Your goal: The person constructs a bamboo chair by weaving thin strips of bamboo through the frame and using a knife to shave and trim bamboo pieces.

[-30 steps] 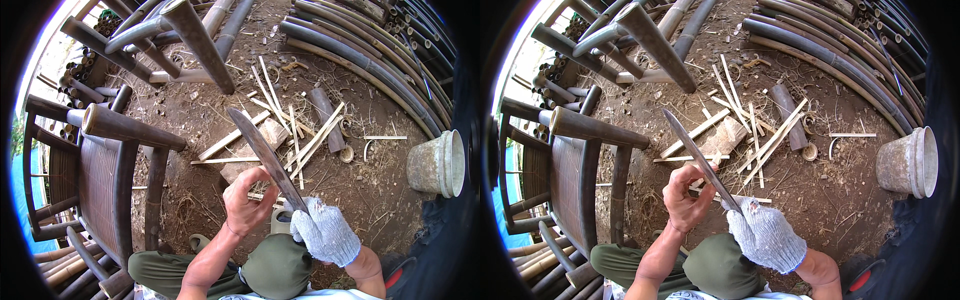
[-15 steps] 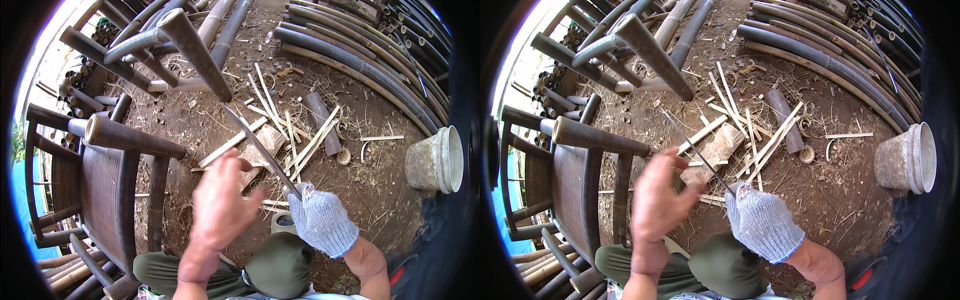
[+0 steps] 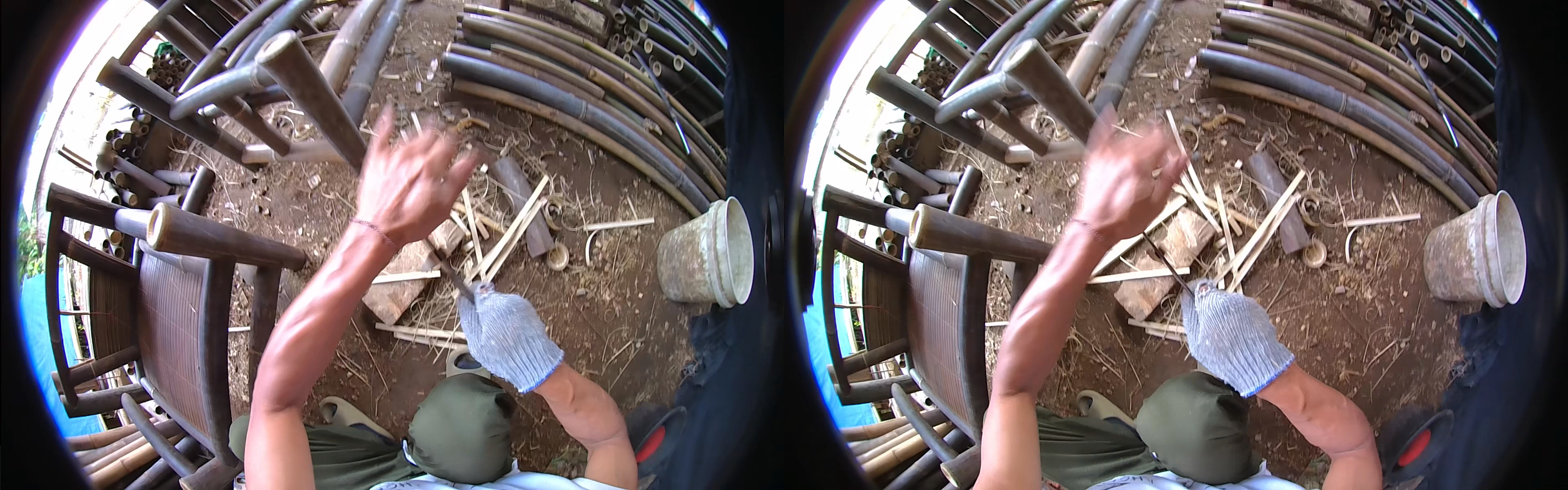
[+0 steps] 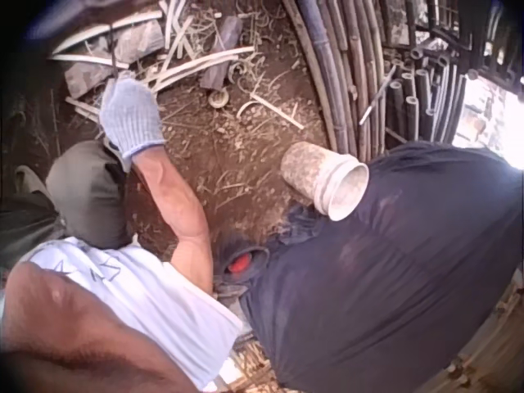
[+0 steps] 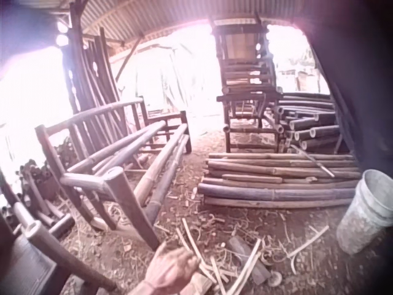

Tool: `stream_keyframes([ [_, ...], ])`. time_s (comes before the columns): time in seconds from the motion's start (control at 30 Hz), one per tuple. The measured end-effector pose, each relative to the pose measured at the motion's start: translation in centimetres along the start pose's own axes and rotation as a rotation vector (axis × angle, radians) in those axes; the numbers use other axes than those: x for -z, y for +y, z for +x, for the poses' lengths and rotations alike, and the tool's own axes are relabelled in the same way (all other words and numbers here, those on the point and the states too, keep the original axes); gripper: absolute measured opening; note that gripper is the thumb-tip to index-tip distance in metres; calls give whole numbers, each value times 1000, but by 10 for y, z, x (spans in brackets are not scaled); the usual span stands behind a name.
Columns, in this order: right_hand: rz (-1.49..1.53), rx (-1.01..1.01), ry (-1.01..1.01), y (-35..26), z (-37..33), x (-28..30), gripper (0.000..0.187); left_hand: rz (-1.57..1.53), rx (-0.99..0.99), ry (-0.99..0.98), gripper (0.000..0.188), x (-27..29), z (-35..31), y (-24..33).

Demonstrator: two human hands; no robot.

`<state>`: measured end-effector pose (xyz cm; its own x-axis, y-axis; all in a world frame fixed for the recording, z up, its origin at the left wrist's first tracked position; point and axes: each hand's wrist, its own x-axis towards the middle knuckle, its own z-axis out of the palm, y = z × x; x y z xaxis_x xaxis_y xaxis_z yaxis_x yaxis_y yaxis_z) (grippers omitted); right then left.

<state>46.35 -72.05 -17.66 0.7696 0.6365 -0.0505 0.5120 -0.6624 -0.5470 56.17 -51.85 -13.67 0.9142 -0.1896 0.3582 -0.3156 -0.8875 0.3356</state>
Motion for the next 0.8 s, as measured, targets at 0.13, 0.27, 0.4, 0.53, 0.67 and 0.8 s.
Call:
stream_keyframes([
  [0.13, 17, -51, -81, 13, 8, -35, 29, -20, 6, 132, 34, -32, -27, -38],
  [0.27, 87, -132, 23, 22, -1, -20, 27, -567, 535, 160, 42, 30, -64, 13],
  [0.4, 124, -148, -12, 14, 10, -39, 26, -1117, 836, -74, 44, 5, -134, 39],
  [0.53, 124, -160, -86, 24, -1, -45, 22, -1019, 857, -38, 44, -19, -144, 44],
  [0.67, 128, -129, -36, 42, -12, -65, 23, -940, 818, -66, 40, -26, -148, 61],
  [0.8, 99, -214, -112, 70, 2, -96, 28, -956, 801, -36, 42, -29, -150, 61],
])
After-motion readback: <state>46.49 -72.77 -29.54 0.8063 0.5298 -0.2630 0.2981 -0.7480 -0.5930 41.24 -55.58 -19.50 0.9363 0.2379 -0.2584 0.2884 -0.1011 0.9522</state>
